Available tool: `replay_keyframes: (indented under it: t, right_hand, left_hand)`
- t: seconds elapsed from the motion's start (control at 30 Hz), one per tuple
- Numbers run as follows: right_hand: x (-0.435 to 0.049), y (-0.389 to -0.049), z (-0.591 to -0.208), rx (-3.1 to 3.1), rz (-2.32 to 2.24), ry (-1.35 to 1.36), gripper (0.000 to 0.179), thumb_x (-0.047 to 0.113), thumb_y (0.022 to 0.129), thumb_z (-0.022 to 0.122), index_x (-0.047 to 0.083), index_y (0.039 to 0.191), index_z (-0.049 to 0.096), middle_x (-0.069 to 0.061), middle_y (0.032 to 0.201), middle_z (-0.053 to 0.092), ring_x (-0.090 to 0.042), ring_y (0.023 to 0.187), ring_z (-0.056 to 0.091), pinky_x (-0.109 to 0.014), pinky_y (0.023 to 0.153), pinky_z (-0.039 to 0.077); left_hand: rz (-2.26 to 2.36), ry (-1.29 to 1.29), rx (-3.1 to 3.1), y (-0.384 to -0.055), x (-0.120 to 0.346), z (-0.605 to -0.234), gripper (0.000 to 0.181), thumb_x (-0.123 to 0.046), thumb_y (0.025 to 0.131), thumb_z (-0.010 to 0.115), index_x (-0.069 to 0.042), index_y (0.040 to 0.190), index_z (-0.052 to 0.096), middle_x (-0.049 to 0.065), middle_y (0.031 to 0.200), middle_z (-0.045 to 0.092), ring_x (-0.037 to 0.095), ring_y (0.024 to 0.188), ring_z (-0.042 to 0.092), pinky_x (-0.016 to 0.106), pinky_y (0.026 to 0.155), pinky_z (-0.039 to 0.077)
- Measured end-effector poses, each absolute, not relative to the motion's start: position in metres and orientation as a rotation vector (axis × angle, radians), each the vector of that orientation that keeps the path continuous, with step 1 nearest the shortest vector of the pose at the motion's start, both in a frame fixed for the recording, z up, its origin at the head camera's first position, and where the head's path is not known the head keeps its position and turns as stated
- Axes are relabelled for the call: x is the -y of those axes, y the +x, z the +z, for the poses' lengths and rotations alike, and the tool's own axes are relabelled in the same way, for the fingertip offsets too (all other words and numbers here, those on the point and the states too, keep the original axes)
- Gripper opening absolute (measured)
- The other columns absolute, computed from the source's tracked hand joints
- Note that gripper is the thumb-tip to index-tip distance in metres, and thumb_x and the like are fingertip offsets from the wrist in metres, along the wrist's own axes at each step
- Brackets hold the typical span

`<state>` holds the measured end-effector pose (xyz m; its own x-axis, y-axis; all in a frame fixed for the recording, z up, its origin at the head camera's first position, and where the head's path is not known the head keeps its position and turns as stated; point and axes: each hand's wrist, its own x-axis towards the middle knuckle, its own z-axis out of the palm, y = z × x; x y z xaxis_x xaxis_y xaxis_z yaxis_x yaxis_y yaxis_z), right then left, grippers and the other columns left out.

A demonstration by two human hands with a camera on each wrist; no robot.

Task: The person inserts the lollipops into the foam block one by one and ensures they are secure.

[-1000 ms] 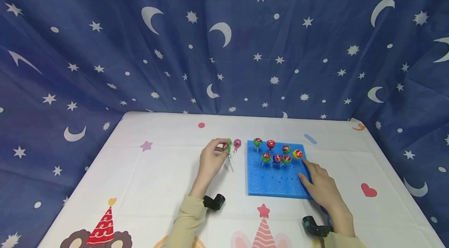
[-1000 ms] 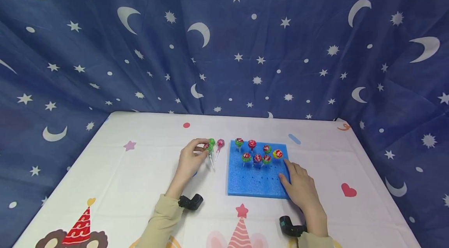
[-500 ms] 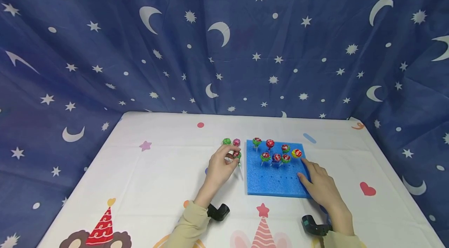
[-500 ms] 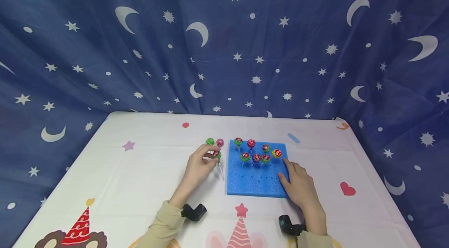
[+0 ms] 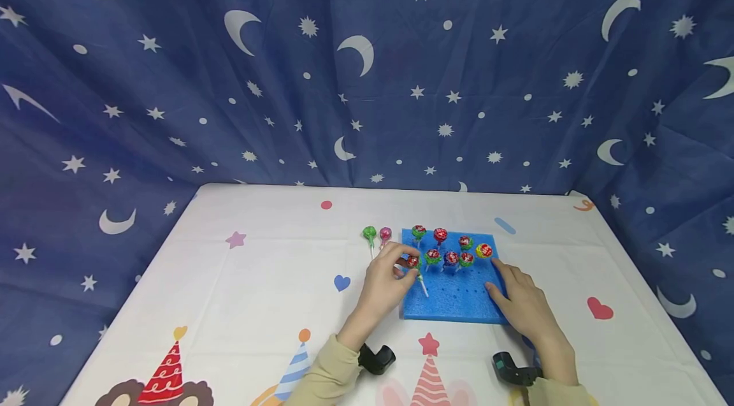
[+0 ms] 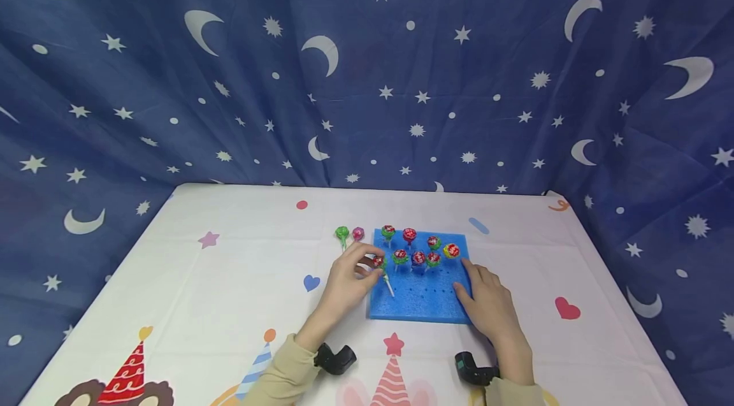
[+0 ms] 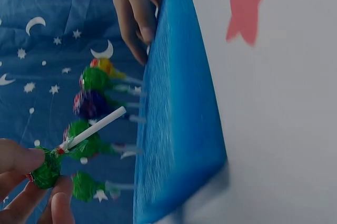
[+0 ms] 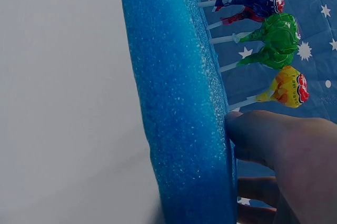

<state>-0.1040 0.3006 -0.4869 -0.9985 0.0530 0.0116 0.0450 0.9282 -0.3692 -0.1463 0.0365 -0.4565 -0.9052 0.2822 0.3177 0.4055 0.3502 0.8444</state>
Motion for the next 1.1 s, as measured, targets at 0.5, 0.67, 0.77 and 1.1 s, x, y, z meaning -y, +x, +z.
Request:
replay_keyframes:
  t: [0.5, 0.67, 0.77, 1.1]
  right_hand:
    - [-0.299, -0.103, -0.483, 3.081, 0.576, -0.072, 0.062, 0.034, 0.097, 0.051, 0.0, 0.146, 0.033, -0.03, 0.143, 0.041, -0.051, 0.131, 0.035, -0.072, 0.101, 0.029]
    - [-0.299, -0.103, -0.482, 3.082, 0.581, -0.067, 0.062, 0.034, 0.097, 0.051, 0.0, 0.146, 0.034, -0.03, 0.142, 0.042, -0.052, 0.131, 0.036, -0.072, 0.1, 0.03]
    - [-0.3, -0.103, -0.482, 3.08, 0.585, -0.058, 0.062, 0.035, 0.097, 0.051, 0.0, 0.146, 0.034, -0.03, 0.142, 0.042, -0.052, 0.13, 0.036, -0.073, 0.099, 0.031]
    - [-0.305, -0.104, -0.484, 3.077, 0.615, -0.037, 0.062, 0.037, 0.098, 0.05, 0.001, 0.146, 0.034, -0.029, 0.142, 0.043, -0.052, 0.13, 0.036, -0.074, 0.097, 0.031]
  left_hand:
    - [-1.573, -0.756, 2.443, -0.133, -0.073, -0.447, 0.028, -0.006, 0.085, 0.069, -0.013, 0.111, 0.064, 0.002, 0.111, 0.06, 0.013, 0.084, 0.06, 0.022, 0.072, 0.054]
    - [-1.482, -0.841, 2.403, -0.132, -0.086, -0.45, 0.028, -0.006, 0.084, 0.07, -0.012, 0.111, 0.064, 0.001, 0.111, 0.059, 0.008, 0.084, 0.06, 0.015, 0.072, 0.052]
    - [-1.398, -0.886, 2.393, -0.132, -0.094, -0.45, 0.028, -0.007, 0.085, 0.07, -0.013, 0.111, 0.064, 0.0, 0.111, 0.059, 0.008, 0.086, 0.062, 0.011, 0.073, 0.049]
    - [-1.117, -0.944, 2.449, -0.132, -0.113, -0.449, 0.025, -0.011, 0.085, 0.069, -0.015, 0.11, 0.066, -0.003, 0.107, 0.059, 0.01, 0.083, 0.063, 0.008, 0.069, 0.043]
